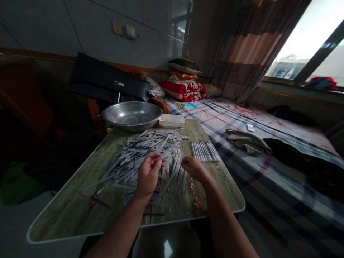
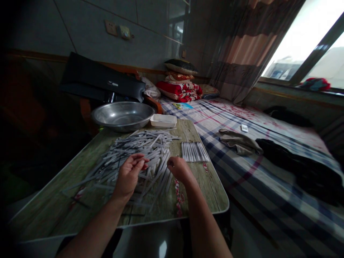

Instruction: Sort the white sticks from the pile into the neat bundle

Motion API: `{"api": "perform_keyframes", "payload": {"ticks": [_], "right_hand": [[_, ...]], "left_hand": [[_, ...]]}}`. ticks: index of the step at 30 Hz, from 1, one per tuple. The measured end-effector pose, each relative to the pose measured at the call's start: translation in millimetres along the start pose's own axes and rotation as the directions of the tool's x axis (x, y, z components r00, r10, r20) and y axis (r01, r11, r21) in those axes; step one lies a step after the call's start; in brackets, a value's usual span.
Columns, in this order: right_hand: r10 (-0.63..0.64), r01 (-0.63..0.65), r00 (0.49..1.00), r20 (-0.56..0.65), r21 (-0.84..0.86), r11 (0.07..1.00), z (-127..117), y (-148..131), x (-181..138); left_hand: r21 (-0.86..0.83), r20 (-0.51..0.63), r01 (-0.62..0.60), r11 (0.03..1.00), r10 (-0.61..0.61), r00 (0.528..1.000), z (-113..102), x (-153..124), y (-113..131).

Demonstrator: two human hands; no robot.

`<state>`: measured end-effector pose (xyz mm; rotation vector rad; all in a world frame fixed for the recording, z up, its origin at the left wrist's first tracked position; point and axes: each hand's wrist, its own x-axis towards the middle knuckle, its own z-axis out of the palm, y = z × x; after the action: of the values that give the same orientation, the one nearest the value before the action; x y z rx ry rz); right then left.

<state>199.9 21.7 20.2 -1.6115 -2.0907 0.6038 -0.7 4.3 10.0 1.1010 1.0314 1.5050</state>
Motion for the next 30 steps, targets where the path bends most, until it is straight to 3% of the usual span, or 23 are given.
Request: {"api": "perform_keyframes", "payload": {"ticks": [4,9,11,21,30], "right_hand": [[0.046,-0.047,0.999,-0.006,-0.077,0.996,-0.6,6.9,4.5],[0.289,-0.291,0.956,-0.042,-0.221,0.931,-4.6,19.8,4.0],[0.329,-0.327,0.944,-0.034,-0.240,0.914,-3.5,22.1,2.4],[0.353,-0.325,0.936,0.014,-0.355,0.877,10.0,6.9,-0.7],[0.324,-0.327,0.945,-0.052,-0.248,0.912,15.3,7.4,1.1]], "left_hand": [[-0.002,-0.003,-0.002,1.000,0.002,1.000,-0.7,0.4,0.3],[0.007,0.006,0.001,1.000,-0.001,1.000,-0.7,0.5,-0.6],[0.008,0.008,0.004,1.000,-0.004,1.000,-0.2,0.3,-0.9],[0.008,0.003,0.000,1.000,-0.001,1.000,0.3,1.2,-0.4],[0.007,0.029,0.016,1.000,-0.016,0.999,0.8,-0.3,0.1]]}}
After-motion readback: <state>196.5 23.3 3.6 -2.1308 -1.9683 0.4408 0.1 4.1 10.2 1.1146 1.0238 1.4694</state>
